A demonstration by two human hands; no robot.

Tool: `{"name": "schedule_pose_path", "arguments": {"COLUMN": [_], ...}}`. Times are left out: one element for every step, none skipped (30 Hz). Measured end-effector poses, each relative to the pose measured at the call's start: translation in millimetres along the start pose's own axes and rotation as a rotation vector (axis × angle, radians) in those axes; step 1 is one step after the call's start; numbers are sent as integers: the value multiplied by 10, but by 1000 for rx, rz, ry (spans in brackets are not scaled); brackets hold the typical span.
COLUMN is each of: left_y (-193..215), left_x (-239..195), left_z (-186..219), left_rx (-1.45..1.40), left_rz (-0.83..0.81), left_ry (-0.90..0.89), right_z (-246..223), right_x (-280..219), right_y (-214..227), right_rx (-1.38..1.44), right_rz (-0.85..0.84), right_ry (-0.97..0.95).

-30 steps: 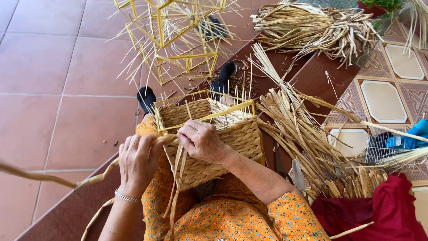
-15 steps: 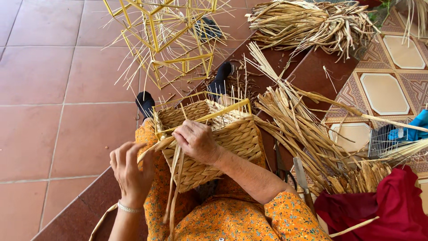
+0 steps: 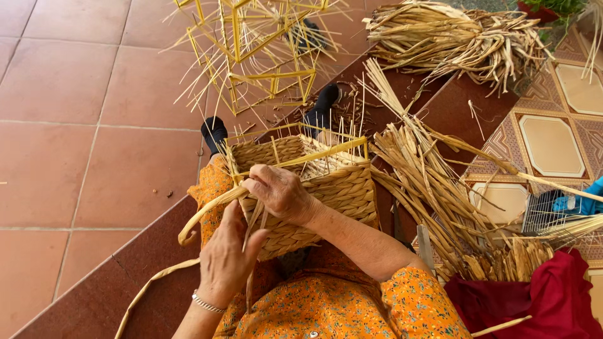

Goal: The person weaves a rectangular basket by hand, interlacing dried plant strips through a rigid frame. They repeatedly pull and tuck the strips to build up the basket walls, occasionally adjusting the frame and trimming excess material.

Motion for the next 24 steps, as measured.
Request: {"name": "schedule_pose_path", "arguments": {"left_y": [-24,-46,-88,-121,-129,-159,-158,-144,-40,96,251,404,548,682,790,876,927,956,964,993,1004,971,923,882], "left_x": [-20,-42,-29,-25,-19,-4,-22,-31,-46,-44,-73,-84,-109,-121,-132,-127,-115,-90,-34,16,63,122,187,240], "left_z": [91,169,157,146,127,65,-5,-69,-26,13,65,105,148,193,287,374,453,480,499,524,539,495,446,388], "left_rx": [44,87,99,111,125,127,129,131,131,133,135,192,248,304,342,380,420,496,571,612,652,620,587,553], "left_rz": [34,68,73,78,82,37,-11,-60,-39,-18,6,29,47,62,77,91,107,121,136,198,262,253,246,240], "left_ry": [-74,-149,-142,-136,-131,-94,-52,-9,-60,-110,-147,-167,-178,-190,-246,-301,-359,-365,-383,-402,-427,-416,-410,-403], "right_z": [-17,-19,-3,17,41,68,78,102,122,135,125,119,114,102,88,70,41,1,-29,-59,-70,-76,-62,-53], "right_x": [-16,-29,-21,-19,-12,-7,-19,-25,-22,-12,-4,14,2,-11,1,7,15,16,27,35,34,29,21,13], "right_y": [-31,-58,-83,-84,-79,-68,-65,-53,-45,-35,-16,2,-17,-46,0,44,68,54,38,23,-1,-25,-39,-36], "right_rx": [7,14,17,32,46,61,90,120,159,163,179,194,244,293,299,305,309,240,160,81,80,79,73,97], "right_rz": [-17,-34,-48,-45,-39,-33,-48,-63,-81,-111,-147,-183,-263,-344,-337,-331,-323,-321,-311,-300,-302,-303,-303,-295], "right_ry": [-4,-8,-5,-15,-27,-38,-52,-65,-76,-73,-65,-57,-67,-76,-74,-72,-67,-65,-62,-58,-71,-83,-97,-100]}}
Point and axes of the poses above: each hand's wrist, its own x-axis towards the middle knuckle, its own y-axis out of the back of the hand, z = x × y, the point moved 10 cm from there along x, towards the middle knuckle, and after that the axes turned 5 degrees about -x, right-handed, at the moved point
